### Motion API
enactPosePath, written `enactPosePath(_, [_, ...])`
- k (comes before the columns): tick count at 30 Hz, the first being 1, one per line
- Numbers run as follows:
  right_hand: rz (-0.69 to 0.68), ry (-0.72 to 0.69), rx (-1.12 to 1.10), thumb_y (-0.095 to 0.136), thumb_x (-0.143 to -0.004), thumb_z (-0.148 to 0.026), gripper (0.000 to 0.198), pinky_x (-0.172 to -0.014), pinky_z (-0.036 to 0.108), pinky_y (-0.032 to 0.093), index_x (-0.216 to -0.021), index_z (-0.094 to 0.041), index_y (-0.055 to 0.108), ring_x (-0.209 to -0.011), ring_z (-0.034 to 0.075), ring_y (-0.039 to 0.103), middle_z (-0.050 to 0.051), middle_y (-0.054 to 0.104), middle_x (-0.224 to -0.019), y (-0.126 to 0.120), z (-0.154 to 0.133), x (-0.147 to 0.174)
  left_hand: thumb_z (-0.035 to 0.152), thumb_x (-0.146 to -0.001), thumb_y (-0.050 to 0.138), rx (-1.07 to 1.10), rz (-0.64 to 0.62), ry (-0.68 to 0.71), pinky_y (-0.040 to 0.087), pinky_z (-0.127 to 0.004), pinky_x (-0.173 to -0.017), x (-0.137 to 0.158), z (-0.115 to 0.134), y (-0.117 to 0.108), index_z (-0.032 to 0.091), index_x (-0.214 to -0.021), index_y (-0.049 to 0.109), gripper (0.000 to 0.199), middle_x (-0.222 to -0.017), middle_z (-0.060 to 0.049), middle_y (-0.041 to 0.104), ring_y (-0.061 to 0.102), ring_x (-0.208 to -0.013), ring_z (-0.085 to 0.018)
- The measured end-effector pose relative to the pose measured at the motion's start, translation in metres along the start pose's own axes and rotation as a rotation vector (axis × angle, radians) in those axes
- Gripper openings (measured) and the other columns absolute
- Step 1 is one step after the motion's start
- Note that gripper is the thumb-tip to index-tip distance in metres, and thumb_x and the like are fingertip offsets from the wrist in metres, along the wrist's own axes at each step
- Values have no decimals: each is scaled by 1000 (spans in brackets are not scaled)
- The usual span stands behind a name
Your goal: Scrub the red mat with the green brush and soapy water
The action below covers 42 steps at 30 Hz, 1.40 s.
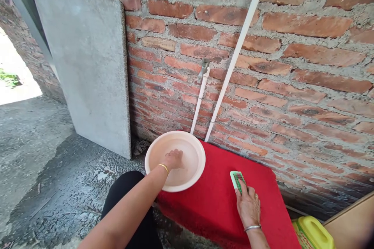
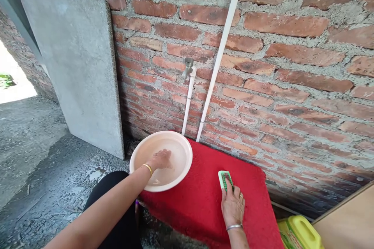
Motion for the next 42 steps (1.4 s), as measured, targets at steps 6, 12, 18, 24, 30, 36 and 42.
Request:
enactPosePath(6, [67, -130, -92, 37, -100, -38, 42, -80, 38, 46, -132, -27, 62, -82, 23, 59, 10, 61, -101, -4, -6, 43, 46, -74, 72, -10, 20, -1, 44, -52, -103, 1, 0, -2, 17, -133, 54, 68, -138, -21, 52, 51, -129, -38])
enactPosePath(12, [50, -158, -88, 38, -100, -36, 41, -81, 37, 45, -131, -27, 63, -83, 23, 58, 9, 61, -100, -3, -10, 36, 45, -73, 72, -16, 10, -4, 45, -51, -101, 0, -1, -1, 19, -131, 54, 65, -138, -20, 52, 52, -130, -38])
enactPosePath(18, [2, -29, -88, 40, -97, -31, 41, -79, 37, 45, -129, -22, 64, -83, 24, 57, 11, 60, -98, -1, -22, -8, 48, -72, 73, -11, -8, -5, 45, -51, -101, -2, -2, 0, 19, -131, 54, 69, -140, -21, 51, 52, -130, -39])
enactPosePath(24, [-37, -138, -141, 39, -97, -28, 41, -82, 38, 43, -131, -25, 63, -88, 24, 56, 11, 59, -102, -10, -113, 13, 49, -72, 73, -10, -26, -4, 45, -51, -102, -5, -2, 2, 19, -134, 53, 72, -140, -21, 50, 51, -129, -39])
enactPosePath(30, [-95, -294, -189, 42, -98, -27, 40, -88, 39, 45, -132, -28, 62, -95, 26, 56, 10, 60, -103, -18, -181, 58, 50, -71, 74, -14, -7, -5, 45, -51, -102, -7, -3, 3, 19, -134, 53, 74, -138, -21, 52, 52, -129, -38])
enactPosePath(36, [-195, -310, -225, 48, -95, -28, 41, -87, 37, 46, -135, -33, 59, -94, 24, 58, 6, 61, -106, -24, -156, 46, 50, -71, 74, -6, 11, 4, 45, -52, -101, -6, -1, 2, 18, -135, 53, 74, -138, -21, 51, 52, -128, -39])
enactPosePath(42, [-189, -269, -180, 44, -95, -22, 44, -93, 39, 44, -136, -29, 59, -97, 24, 58, 8, 61, -107, -25, -158, 45, 49, -72, 75, 3, 13, 7, 44, -53, -102, -7, -1, 3, 19, -135, 53, 73, -140, -22, 51, 52, -129, -39])
Point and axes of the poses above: each hand's wrist, its own x-axis away from the middle knuckle, its own y-axis out of the palm, z = x × y, the point moved 8 cm from there along -x, towards the middle knuckle
